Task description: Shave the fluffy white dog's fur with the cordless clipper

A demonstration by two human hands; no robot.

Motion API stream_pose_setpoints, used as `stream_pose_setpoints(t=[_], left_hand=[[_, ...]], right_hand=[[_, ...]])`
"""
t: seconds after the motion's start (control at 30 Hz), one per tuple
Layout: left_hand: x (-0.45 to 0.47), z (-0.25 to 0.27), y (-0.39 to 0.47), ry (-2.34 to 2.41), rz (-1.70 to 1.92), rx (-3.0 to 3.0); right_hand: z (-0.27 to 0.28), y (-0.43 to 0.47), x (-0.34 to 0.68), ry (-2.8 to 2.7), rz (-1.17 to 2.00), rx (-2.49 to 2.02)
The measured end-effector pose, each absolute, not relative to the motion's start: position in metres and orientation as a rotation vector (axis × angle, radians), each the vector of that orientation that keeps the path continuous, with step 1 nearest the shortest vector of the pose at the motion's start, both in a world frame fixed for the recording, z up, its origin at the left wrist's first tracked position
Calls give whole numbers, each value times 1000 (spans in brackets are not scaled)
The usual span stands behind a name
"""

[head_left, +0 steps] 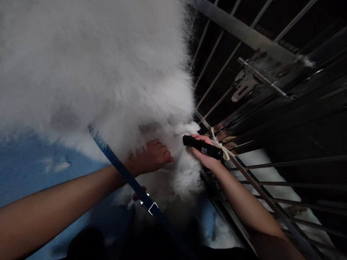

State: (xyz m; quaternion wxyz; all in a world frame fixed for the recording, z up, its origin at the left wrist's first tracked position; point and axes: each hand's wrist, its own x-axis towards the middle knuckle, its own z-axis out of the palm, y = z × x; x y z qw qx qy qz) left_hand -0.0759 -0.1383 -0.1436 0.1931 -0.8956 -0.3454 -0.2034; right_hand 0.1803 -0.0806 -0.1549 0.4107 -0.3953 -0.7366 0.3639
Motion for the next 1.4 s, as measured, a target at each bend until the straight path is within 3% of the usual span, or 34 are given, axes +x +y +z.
stream_pose_setpoints(t=[0.7,0.93,1.4], left_hand=[[-79,-138,-140,-902,-547,-2462],[-86,-137,-142,-905,-391,-2465],[-62,-174,-172,-857,-446,-2549]], right_hand=[[-186,-89,185,-1824,795,-1001],[-182,-95,182,-1798,830,-914],[-191,-94,178,-1759,804,-1067]])
